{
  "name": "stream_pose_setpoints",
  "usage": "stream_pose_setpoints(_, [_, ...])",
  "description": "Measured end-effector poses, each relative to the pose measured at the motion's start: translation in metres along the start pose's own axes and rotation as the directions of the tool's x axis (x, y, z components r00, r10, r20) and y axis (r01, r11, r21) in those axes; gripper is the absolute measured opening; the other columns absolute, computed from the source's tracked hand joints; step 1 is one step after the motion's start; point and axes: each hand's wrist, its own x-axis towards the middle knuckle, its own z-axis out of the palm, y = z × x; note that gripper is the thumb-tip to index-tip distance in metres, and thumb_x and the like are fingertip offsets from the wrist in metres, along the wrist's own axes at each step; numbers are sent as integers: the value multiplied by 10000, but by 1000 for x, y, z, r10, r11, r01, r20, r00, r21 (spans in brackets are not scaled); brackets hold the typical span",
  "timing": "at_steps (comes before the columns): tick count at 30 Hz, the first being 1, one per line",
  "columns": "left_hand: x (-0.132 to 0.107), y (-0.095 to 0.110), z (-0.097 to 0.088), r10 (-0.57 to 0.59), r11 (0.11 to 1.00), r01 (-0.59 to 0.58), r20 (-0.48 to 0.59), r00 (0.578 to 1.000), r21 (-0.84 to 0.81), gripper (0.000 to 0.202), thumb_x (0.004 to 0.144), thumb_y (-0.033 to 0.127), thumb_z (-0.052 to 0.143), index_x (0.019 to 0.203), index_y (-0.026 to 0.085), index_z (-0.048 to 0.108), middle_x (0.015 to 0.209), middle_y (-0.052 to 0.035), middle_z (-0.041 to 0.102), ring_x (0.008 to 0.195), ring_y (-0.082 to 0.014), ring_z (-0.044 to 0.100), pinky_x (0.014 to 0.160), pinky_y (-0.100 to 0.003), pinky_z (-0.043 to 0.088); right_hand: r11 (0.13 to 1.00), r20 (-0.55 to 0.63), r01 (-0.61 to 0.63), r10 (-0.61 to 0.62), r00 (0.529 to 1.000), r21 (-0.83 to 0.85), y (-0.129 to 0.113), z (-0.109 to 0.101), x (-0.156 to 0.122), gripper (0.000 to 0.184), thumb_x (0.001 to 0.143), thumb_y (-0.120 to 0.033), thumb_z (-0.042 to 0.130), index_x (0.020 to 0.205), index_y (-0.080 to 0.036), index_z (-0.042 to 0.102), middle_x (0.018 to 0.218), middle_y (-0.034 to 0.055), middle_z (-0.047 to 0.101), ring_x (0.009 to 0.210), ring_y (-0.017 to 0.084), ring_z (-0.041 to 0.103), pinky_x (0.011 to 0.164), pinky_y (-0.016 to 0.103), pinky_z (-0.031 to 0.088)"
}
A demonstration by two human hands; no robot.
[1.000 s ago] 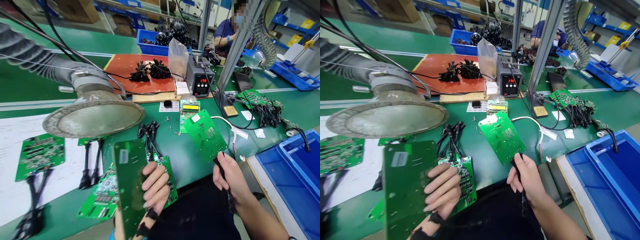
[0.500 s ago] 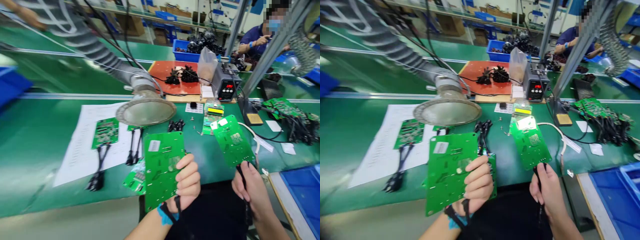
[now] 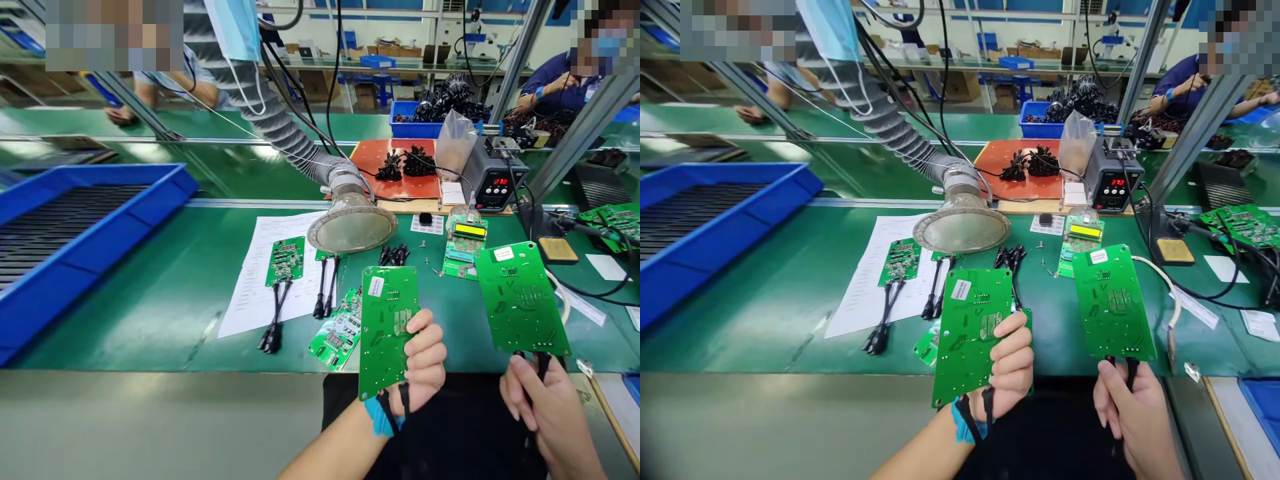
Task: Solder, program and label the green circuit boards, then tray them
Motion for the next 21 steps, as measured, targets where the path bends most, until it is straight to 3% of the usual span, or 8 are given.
stream_pose_setpoints(3, [4, -2, 3, 46, 993, -37, -74, 996, 116, 223, 889, 172, 451, 669, 166, 491, 495, 40, 474, 382, -47, 463, 351, -90, 359, 997, -23, 74, -74, 997, -9, 3, 3, 1, 146, 819, -332, 616, 854, -199, 569, 742, -4, 630, 408, 47, 441, 437, 231, 445])
stream_pose_setpoints(7, [8, -9, 7, 113, 946, -53, -171, 979, 321, 162, 903, 259, 484, 956, 164, 604, 817, -36, 680, 695, -149, 656, 652, -245, 539, 985, -209, 143, -160, 965, -95, 5, 1, 2, 485, 766, -284, 674, 1220, -279, 505, 1098, 34, 608, 840, 126, 605, 653, 221, 510])
stream_pose_setpoints(10, [11, -15, 10, 161, 871, -33, -220, 962, 491, 280, 909, 273, 472, 1155, 167, 555, 976, -64, 689, 842, -196, 669, 755, -309, 541, 986, -208, 139, -155, 966, -89, 5, -4, 1, 563, 770, -265, 664, 1294, -279, 459, 1307, 52, 502, 1107, 168, 529, 803, 234, 494])
stream_pose_setpoints(13, [15, -22, 15, 124, 840, 16, -219, 968, 542, 323, 927, 277, 427, 1223, 181, 516, 1008, -64, 688, 871, -200, 671, 764, -317, 548, 993, -198, 102, -90, 976, 51, 5, -8, 1, 760, 744, -222, 693, 1381, -324, 291, 1141, 35, 592, 996, 152, 572, 671, 219, 509])
stream_pose_setpoints(15, [18, -28, 18, 108, 822, 43, -229, 967, 568, 336, 933, 260, 406, 1249, 185, 496, 1013, -61, 688, 877, -196, 672, 767, -314, 552, 969, -174, 30, 14, 985, 244, 6, -12, 3, 780, 696, -175, 732, 1340, -337, 323, 977, -19, 623, 820, 106, 585, 604, 184, 487])
stream_pose_setpoints(17, [21, -35, 21, 75, 802, 86, -241, 968, 591, 353, 933, 230, 396, 1272, 175, 476, 1019, -70, 689, 885, -197, 673, 776, -317, 554, 902, -80, -90, 136, 988, 422, 7, -16, 3, 519, 651, -167, 759, 1114, -243, 534, 797, -49, 613, 630, 57, 535, 550, 149, 445])
stream_pose_setpoints(19, [24, -39, 21, 17, 775, 149, -256, 967, 614, 382, 926, 197, 392, 1302, 165, 449, 1034, -83, 687, 902, -206, 671, 795, -330, 553, 839, 21, -193, 212, 977, 509, 9, -20, 2, 264, 621, -210, 773, 806, -152, 593, 619, -53, 565, 502, 34, 474, 496, 145, 405])
stream_pose_setpoints(21, [28, -40, 16, -43, 732, 233, -297, 954, 640, 427, 909, 178, 415, 1336, 189, 416, 1053, -78, 686, 922, -218, 668, 821, -347, 549, 818, 40, -216, 231, 972, 533, 10, -23, -2, 286, 568, -262, 797, 701, -129, 582, 521, -44, 534, 441, 45, 461, 449, 162, 387])
